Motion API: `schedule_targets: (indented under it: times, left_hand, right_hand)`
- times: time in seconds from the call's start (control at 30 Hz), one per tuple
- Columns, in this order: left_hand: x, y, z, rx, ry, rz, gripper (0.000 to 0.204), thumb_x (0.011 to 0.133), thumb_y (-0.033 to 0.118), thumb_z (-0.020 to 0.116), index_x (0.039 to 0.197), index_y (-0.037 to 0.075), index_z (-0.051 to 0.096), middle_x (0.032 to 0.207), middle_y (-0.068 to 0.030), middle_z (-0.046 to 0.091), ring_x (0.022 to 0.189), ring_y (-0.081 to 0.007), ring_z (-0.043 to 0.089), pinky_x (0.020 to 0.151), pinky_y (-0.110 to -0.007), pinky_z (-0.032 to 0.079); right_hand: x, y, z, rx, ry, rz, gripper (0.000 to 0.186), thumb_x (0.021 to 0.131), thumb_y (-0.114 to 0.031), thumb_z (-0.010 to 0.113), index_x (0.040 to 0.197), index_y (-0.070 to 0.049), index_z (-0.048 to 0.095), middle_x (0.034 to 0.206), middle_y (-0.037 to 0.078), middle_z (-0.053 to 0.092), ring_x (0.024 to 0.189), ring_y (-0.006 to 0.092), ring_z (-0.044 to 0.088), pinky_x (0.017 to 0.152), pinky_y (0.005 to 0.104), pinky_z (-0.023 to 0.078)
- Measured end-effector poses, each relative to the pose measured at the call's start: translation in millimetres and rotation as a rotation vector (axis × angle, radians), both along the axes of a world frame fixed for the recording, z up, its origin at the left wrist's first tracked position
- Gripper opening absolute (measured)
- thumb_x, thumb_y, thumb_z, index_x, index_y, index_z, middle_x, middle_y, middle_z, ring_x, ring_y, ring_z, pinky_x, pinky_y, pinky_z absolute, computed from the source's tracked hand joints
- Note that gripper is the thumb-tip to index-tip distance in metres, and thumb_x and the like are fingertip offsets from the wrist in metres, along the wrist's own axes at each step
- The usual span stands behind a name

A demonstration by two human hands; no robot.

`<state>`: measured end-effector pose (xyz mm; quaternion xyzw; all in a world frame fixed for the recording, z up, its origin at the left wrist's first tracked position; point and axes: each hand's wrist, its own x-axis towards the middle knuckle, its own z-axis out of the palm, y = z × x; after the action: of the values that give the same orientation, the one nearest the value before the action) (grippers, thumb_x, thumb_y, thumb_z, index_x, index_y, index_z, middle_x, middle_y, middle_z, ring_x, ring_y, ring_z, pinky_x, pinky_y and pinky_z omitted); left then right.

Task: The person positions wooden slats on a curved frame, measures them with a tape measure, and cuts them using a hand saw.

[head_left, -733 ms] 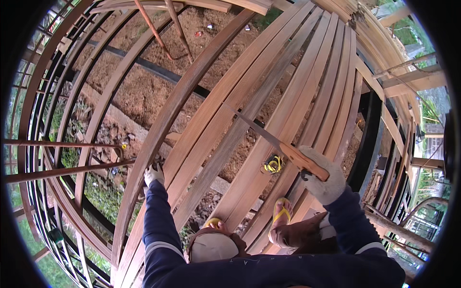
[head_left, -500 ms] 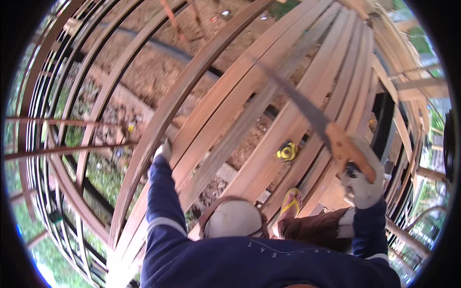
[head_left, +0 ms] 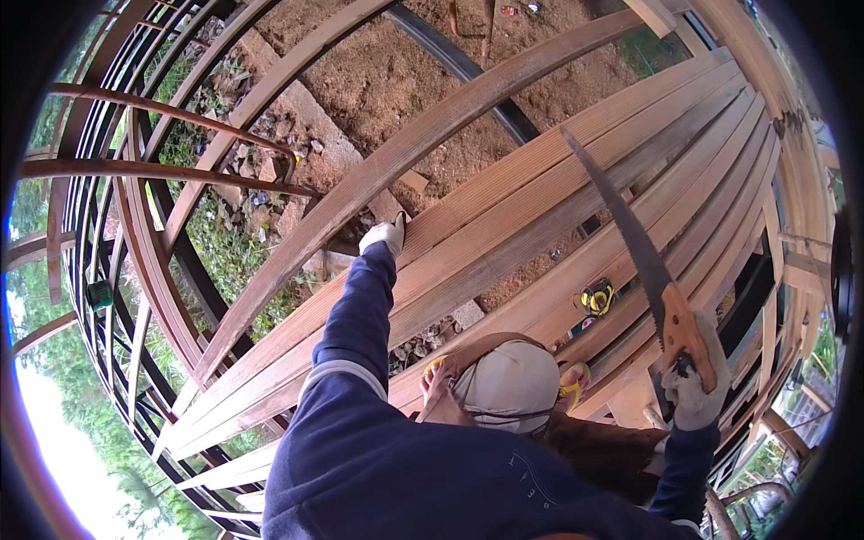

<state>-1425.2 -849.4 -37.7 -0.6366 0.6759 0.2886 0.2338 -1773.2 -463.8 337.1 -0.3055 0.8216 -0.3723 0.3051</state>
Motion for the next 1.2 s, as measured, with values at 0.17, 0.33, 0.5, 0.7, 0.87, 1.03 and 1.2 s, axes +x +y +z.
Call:
schedule_targets:
  times: [0.17,0.33,0.5,0.7,0.87,1.03,1.2]
  left_hand:
    - [40,-20,-42,0.132,0.476,-0.093,0.075,0.095,0.069,0.042,0.120,0.005,0.070,0.116,-0.0209,0.071,0.109,-0.0371,0.067,0.094,-0.043,0.050]
    - [32,-22,-55,0.201,0.249,-0.218,0.078,0.076,0.076,0.067,0.108,0.005,0.075,0.094,-0.0178,0.074,0.087,-0.0340,0.070,0.076,-0.043,0.052]
    - [9,15,37,-0.127,0.326,-0.104,0.064,0.088,0.059,0.064,0.117,0.001,0.064,0.106,-0.0229,0.071,0.103,-0.0366,0.068,0.090,-0.043,0.053]
    - [10,84,59,-0.474,0.320,-0.090,0.069,0.088,0.061,0.063,0.124,0.003,0.060,0.117,-0.0213,0.065,0.114,-0.0374,0.059,0.102,-0.048,0.043]
    - [-2,53,64,-0.306,0.234,-0.061,0.060,0.094,0.059,0.054,0.115,0.004,0.067,0.112,-0.0224,0.068,0.108,-0.0383,0.065,0.094,-0.046,0.050]
    - [-38,28,56,-0.153,0.389,-0.006,0.057,0.100,0.051,0.041,0.110,0.004,0.072,0.108,-0.0227,0.071,0.106,-0.0381,0.067,0.093,-0.045,0.052]
    - [-66,22,62,-0.089,0.302,-0.038,0.058,0.100,0.052,0.041,0.104,0.005,0.075,0.111,-0.0204,0.071,0.108,-0.0354,0.067,0.094,-0.045,0.051]
  right_hand:
    - [4,-17,-12,-0.100,0.235,0.201,0.075,0.090,-0.042,0.064,0.144,0.007,0.047,0.130,0.016,0.063,0.085,0.0139,0.065,0.074,0.0239,0.051]
    - [31,-49,9,0.045,-0.010,0.234,0.070,0.093,-0.040,0.063,0.144,0.005,0.047,0.132,0.017,0.062,0.101,0.0198,0.066,0.088,0.0286,0.051]
    - [35,-37,-11,0.016,0.220,0.451,0.068,0.095,-0.039,0.063,0.146,0.003,0.047,0.124,0.013,0.066,0.067,0.0070,0.059,0.063,0.0218,0.049]
    - [51,-39,-24,0.015,0.157,0.512,0.060,0.096,-0.026,0.061,0.146,0.003,0.046,0.123,0.013,0.066,0.069,0.0073,0.059,0.065,0.0221,0.049]
    - [84,-60,-36,-0.054,0.022,0.440,0.050,0.088,-0.002,0.061,0.137,0.006,0.053,0.133,0.022,0.061,0.113,0.0291,0.062,0.097,0.0342,0.048]
    - [111,-76,-52,-0.114,0.117,0.510,0.047,0.084,0.001,0.066,0.130,0.007,0.058,0.130,0.028,0.062,0.116,0.0417,0.065,0.099,0.0398,0.052]
    - [114,-76,-51,-0.117,0.215,0.558,0.048,0.083,0.000,0.067,0.129,0.007,0.059,0.125,0.027,0.064,0.107,0.0416,0.068,0.090,0.0402,0.056]
